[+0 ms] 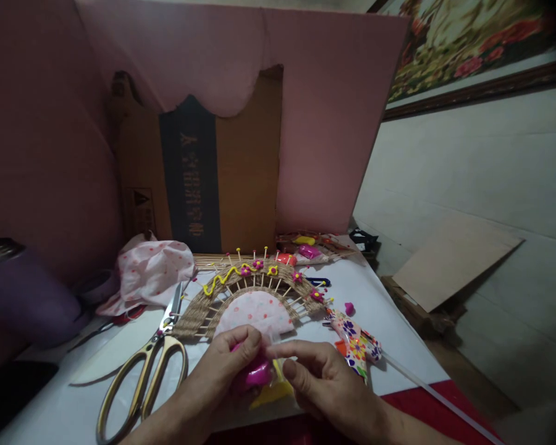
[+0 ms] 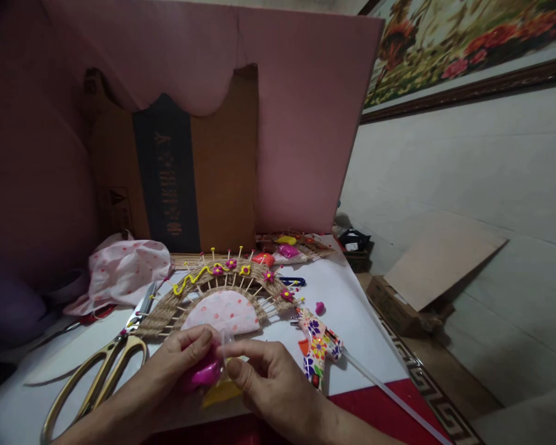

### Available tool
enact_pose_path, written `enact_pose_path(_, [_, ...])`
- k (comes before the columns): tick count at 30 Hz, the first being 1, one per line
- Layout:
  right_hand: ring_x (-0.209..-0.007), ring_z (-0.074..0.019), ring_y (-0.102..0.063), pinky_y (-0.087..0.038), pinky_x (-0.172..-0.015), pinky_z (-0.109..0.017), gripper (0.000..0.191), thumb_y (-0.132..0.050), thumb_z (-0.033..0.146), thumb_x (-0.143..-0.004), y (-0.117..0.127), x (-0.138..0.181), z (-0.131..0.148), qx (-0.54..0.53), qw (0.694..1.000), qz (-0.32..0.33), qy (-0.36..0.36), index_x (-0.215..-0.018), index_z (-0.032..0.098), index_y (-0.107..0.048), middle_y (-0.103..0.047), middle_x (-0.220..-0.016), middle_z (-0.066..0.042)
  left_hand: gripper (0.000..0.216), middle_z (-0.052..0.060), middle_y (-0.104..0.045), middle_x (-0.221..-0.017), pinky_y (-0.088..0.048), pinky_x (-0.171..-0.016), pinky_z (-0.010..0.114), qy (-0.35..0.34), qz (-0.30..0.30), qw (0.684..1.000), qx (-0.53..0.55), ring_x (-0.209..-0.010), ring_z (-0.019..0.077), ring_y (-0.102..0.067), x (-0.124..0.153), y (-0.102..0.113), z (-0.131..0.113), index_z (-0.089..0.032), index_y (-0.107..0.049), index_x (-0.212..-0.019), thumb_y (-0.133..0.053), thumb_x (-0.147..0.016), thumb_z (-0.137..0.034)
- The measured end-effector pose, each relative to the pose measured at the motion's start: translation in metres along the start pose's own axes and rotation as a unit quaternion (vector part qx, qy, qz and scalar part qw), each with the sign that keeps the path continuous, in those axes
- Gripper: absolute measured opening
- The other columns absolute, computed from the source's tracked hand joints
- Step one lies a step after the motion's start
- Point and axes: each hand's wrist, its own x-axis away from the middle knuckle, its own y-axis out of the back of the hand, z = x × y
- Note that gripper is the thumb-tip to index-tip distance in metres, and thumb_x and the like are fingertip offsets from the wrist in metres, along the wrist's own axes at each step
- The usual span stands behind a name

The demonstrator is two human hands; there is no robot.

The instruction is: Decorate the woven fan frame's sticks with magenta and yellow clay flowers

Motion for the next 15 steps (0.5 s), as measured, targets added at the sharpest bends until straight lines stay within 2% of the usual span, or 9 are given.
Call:
enact_pose_path(3, [-0.041,-0.0045,-0.028,-0.021,-0.039,-0.018,0.034,-0.064,0.045,-0.076,0.001,0.0,0.002,0.053,0.997,-0.043,0.036,-0.095,0.018,-0.069,-0.035,-0.045,0.008,0.032,-0.002,-0.054,-0.055,-0.027,-0.039,0.015,0.011,-0.009,1.0,-0.01,-0.042,0.0041,-0.041,0.002,-0.002,-0.002,-0.016,-0.053,-0.068,-0.068,-0.07,-0.044])
enact_pose_path(5, [-0.044,-0.0058,-0.03,-0.022,-0.041,-0.019,0.032,-0.067,0.046,-0.073,0.004,-0.001,0.005,0.069,0.989,-0.116,0.063,-0.086,0.017,-0.07,-0.037,-0.047,0.007,0.03,-0.001,-0.056,-0.055,-0.027,-0.039,0.014,0.007,-0.024,1.0,0.0,-0.042,0.0042,-0.042,0.003,-0.004,-0.005,-0.015,-0.054,-0.07,-0.069,-0.07,-0.041])
enact_pose_path(7, [-0.043,-0.0055,-0.026,-0.02,-0.041,-0.02,0.031,-0.066,0.047,-0.073,0.008,-0.001,0.007,0.078,0.98,-0.171,0.06,-0.083,0.017,-0.067,-0.036,-0.048,0.007,0.028,0.0,-0.057,-0.056,-0.029,-0.04,0.015,-0.013,-0.03,0.999,0.018,-0.044,0.005,-0.045,0.003,-0.005,-0.006,-0.015,-0.055,-0.07,-0.07,-0.069,-0.039])
enact_pose_path(9, [-0.043,-0.0052,-0.025,-0.02,-0.041,-0.019,0.032,-0.066,0.046,-0.073,0.009,0.0,0.007,0.106,0.978,-0.173,0.047,-0.083,0.017,-0.063,-0.035,-0.048,0.008,0.026,0.0,-0.058,-0.056,-0.032,-0.041,0.016,-0.029,-0.027,0.999,0.03,-0.045,0.0067,-0.048,0.002,-0.006,-0.005,-0.015,-0.056,-0.071,-0.072,-0.067,-0.036])
enact_pose_path(11, [-0.047,-0.0064,-0.03,-0.025,-0.045,-0.02,0.029,-0.068,0.044,-0.072,0.006,0.001,0.007,0.157,0.974,-0.16,0.045,-0.08,0.016,-0.063,-0.039,-0.051,0.007,0.024,0.001,-0.058,-0.056,-0.035,-0.044,0.018,-0.041,-0.015,0.998,0.033,-0.047,0.0084,-0.05,0.0,-0.005,-0.002,-0.015,-0.057,-0.072,-0.071,-0.069,-0.035])
enact_pose_path(15, [-0.057,-0.0092,-0.038,-0.032,-0.055,-0.022,0.027,-0.06,0.04,-0.08,0.002,0.001,0.011,0.205,0.963,-0.165,0.052,-0.071,0.014,-0.061,-0.047,-0.06,0.003,0.022,0.001,-0.059,-0.058,-0.038,-0.05,0.019,-0.057,0.0,0.998,0.005,-0.05,0.0081,-0.051,-0.002,0.0,0.004,-0.013,-0.06,-0.072,-0.069,-0.071,-0.033])
